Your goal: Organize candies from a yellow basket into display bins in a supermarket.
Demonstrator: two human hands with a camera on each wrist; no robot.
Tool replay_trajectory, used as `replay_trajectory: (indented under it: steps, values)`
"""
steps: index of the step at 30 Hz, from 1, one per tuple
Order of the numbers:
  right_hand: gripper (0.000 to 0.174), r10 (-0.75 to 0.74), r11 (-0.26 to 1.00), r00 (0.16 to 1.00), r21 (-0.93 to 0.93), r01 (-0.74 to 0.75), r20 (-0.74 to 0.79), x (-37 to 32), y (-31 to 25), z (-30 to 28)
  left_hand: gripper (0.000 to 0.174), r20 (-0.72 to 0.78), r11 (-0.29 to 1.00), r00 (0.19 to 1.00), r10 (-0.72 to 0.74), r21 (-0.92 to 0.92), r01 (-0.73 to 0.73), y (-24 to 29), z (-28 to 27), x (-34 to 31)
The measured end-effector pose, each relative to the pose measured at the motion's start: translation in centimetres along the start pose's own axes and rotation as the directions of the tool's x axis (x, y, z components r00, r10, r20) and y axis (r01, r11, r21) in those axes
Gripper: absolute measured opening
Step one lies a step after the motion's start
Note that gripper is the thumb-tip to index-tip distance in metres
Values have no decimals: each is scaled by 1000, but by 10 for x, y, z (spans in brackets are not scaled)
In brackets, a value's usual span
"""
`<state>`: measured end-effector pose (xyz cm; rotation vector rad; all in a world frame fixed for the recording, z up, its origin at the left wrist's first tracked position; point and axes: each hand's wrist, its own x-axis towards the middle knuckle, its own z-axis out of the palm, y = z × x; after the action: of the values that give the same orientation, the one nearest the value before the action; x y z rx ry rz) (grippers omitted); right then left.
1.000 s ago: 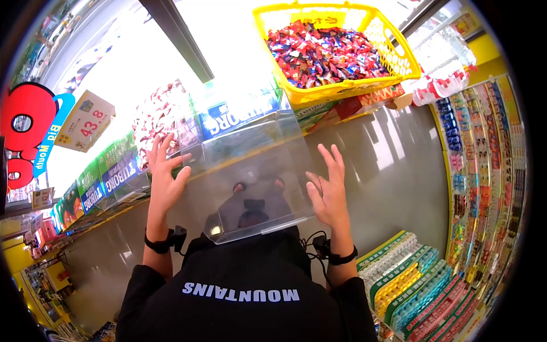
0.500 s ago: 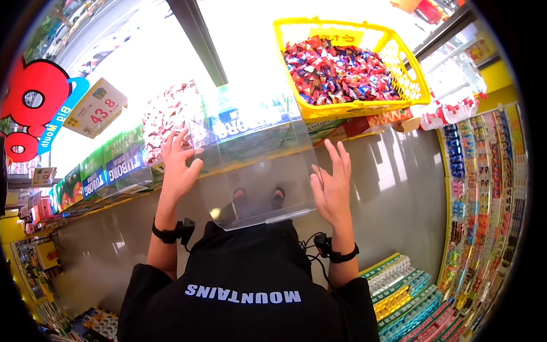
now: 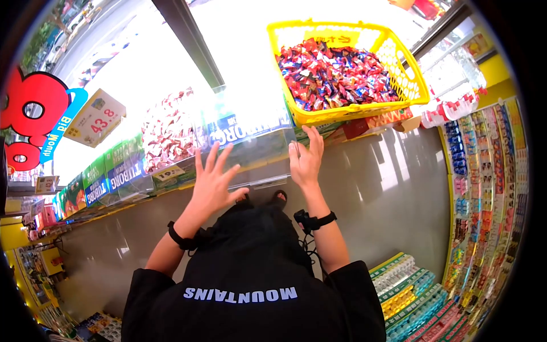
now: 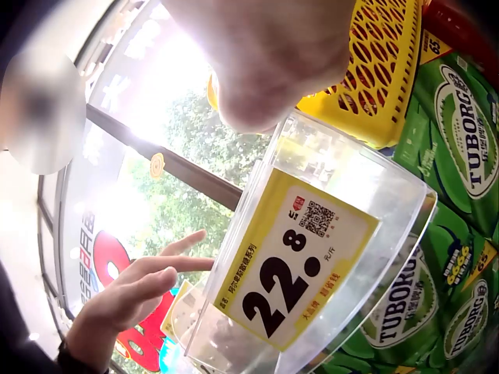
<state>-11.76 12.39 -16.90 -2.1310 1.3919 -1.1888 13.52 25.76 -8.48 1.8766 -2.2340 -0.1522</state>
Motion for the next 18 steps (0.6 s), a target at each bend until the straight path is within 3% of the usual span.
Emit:
replay_trajectory:
  steps: [5, 8, 12, 18]
  values:
    - [25, 80, 997, 994, 28, -78, -73, 8, 10, 24, 29, 39, 991, 998, 55, 119, -60, -2, 48, 13]
    - [25, 211, 976, 976, 56, -208, -50, 14, 2, 27, 20, -69, 999, 997, 16, -31, -18, -9, 51, 26]
    - [36, 113, 993, 992, -37, -115, -55, 4, -3, 15, 22, -171, 1000, 985, -2, 14, 4, -15, 58, 31]
    - [41, 121, 993, 985, -27, -118, 121, -29, -2, -23, 20, -290, 995, 954, -81, 34, 95, -36, 65, 63]
